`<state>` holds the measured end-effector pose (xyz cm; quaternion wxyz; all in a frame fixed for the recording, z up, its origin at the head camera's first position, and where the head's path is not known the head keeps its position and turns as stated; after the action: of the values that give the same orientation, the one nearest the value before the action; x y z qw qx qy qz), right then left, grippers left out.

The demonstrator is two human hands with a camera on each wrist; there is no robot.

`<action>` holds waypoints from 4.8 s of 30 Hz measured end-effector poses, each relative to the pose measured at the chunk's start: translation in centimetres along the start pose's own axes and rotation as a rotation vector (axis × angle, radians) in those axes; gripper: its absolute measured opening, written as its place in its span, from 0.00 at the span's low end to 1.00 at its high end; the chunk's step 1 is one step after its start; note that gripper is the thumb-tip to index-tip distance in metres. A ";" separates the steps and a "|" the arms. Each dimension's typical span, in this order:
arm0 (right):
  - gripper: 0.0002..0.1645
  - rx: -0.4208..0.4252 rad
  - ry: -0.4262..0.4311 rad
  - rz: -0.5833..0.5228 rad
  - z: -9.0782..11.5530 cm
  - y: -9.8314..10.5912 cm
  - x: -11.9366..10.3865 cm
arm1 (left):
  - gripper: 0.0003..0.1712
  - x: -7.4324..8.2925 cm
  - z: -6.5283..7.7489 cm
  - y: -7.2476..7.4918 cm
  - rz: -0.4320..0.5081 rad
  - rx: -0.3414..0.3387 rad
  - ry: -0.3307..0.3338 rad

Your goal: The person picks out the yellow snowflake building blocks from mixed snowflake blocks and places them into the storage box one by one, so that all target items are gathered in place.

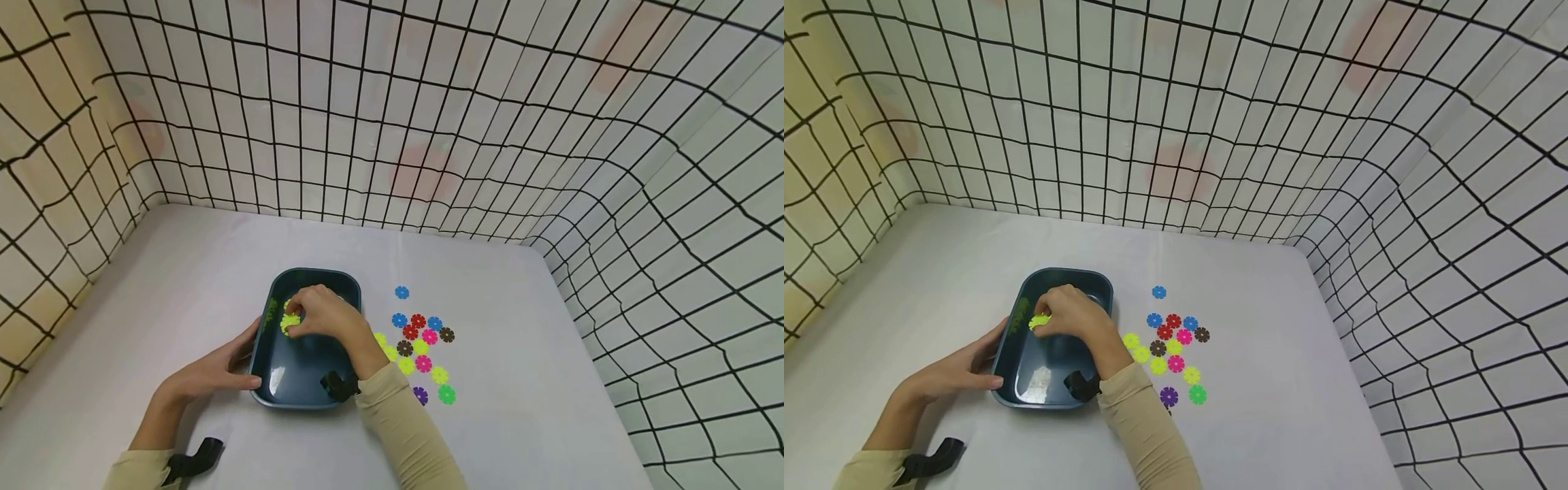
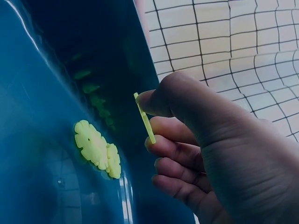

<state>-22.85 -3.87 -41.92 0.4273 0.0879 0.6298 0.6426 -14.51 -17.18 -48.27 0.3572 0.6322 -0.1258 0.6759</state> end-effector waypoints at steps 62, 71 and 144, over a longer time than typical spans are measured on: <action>0.20 0.222 0.063 -0.211 5.2 5.7 0.2 | 0.61 0.0 0.1 0.0 0.068 -0.007 -0.036; 0.17 0.394 0.083 -0.238 9.7 7.4 3.6 | 0.61 -0.3 0.1 0.0 0.065 -0.007 -0.011; 0.20 0.265 -0.333 -0.232 12.7 -3.5 13.7 | 0.62 -0.4 0.0 0.1 0.030 -0.004 0.012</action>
<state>-21.55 13.90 -48.37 0.5811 0.1751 0.6354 0.4775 -14.57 -17.36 -48.58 0.3491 0.6256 -0.1346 0.6846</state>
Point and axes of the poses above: each hand's wrist, its own z-axis away from the middle knuckle, its own y-axis out of the back of the hand, x = y × z, the point moved 7 cm from there along -z, towards the middle knuckle, and after that the axes turned 6 degrees about -x, right-handed, at the moved point
